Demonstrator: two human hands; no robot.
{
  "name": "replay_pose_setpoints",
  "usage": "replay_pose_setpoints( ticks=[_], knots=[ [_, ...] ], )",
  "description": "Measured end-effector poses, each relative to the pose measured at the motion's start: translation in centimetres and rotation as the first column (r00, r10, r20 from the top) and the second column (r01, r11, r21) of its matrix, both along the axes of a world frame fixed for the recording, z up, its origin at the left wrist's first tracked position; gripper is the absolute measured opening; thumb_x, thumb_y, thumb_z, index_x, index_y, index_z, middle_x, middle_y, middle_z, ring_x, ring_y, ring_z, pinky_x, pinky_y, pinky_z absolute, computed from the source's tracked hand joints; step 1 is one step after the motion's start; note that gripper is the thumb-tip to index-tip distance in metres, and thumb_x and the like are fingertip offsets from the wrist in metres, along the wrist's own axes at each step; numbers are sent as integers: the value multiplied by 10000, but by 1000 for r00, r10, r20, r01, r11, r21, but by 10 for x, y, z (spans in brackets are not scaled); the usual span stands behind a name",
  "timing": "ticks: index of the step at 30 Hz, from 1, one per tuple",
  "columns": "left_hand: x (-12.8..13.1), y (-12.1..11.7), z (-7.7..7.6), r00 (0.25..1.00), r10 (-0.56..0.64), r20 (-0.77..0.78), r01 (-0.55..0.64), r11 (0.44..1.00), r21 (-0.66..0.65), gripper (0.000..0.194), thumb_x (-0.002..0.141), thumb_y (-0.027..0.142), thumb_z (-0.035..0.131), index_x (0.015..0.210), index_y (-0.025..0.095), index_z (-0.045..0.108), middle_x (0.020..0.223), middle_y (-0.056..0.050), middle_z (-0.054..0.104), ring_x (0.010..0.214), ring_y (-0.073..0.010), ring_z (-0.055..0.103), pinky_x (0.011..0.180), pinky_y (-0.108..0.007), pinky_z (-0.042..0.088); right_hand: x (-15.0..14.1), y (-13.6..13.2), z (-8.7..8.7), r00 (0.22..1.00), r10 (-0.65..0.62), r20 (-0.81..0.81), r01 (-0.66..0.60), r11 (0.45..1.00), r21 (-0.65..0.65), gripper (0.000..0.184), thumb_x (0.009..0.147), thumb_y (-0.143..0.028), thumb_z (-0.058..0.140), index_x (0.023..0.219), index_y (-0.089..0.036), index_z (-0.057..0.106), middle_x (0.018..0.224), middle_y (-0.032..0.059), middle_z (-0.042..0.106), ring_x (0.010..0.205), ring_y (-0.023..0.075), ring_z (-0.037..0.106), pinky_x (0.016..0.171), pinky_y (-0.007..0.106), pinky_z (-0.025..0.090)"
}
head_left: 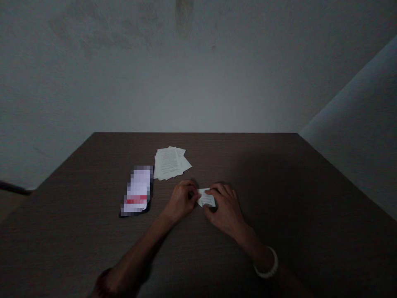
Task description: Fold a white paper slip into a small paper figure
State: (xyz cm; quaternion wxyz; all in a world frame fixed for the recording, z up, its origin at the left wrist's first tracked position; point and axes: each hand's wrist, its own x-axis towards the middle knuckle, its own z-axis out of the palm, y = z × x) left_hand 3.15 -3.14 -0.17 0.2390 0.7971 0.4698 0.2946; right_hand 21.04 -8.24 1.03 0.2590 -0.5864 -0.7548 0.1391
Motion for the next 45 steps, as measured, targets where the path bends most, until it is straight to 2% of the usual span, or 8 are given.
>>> replay_pose_setpoints(
  ticks=[6,14,21,32,41,43,45],
  knots=[
    [0,0,-2,1000,12,0,-12,1000,-8,81,747,92,722,714,151,678,897,-62,657,860,-207,625,782,-325,487,-1,1,0,1000,-2,6,2,1000,4,229,825,-287,653,1048,-234,648,1060,59,611,1019,268,514,860,412,390],
    [-1,0,-2,1000,-2,10,3,1000,-27,73,751,94,718,739,154,680,914,-66,651,874,-212,620,794,-329,480,-1,2,-2,1000,-16,1,16,1000,27,258,787,-303,709,1027,-230,649,1060,57,613,1004,265,522,851,412,392],
    [-1,-2,-2,999,-4,52,4,1000,9,127,734,65,723,751,153,634,866,-53,641,862,-209,605,787,-327,469,-1,3,-1,1000,-5,4,5,1000,26,244,795,-317,701,1020,-234,656,1051,60,619,1002,276,521,851,419,395],
    [-2,-2,-3,998,-27,50,27,1000,13,89,766,86,694,756,158,641,876,-54,628,857,-205,594,779,-329,470,5,5,-5,999,32,-6,-32,999,23,282,782,-304,709,1054,-254,654,1068,53,614,1019,268,521,871,420,395],
    [-2,-3,-2,999,-16,31,16,1000,4,82,770,99,686,765,165,637,901,-59,626,889,-214,595,810,-346,480,2,8,-7,999,-15,-32,16,999,37,237,777,-297,719,999,-235,667,1028,56,625,988,266,532,852,416,412],
    [-2,-3,-3,999,-13,38,13,1000,10,85,770,102,690,758,165,634,910,-61,629,895,-215,595,821,-352,477,4,8,-6,998,30,-54,-27,998,59,226,776,-275,724,990,-223,669,1020,57,627,991,255,531,872,407,422],
    [-2,-3,-5,999,-15,48,14,1000,18,97,767,92,690,750,168,632,912,-59,633,906,-215,594,834,-356,472,8,8,-5,987,141,-71,-135,987,85,182,803,-220,694,983,-216,673,1022,55,629,998,232,531,898,382,431]
  ],
)
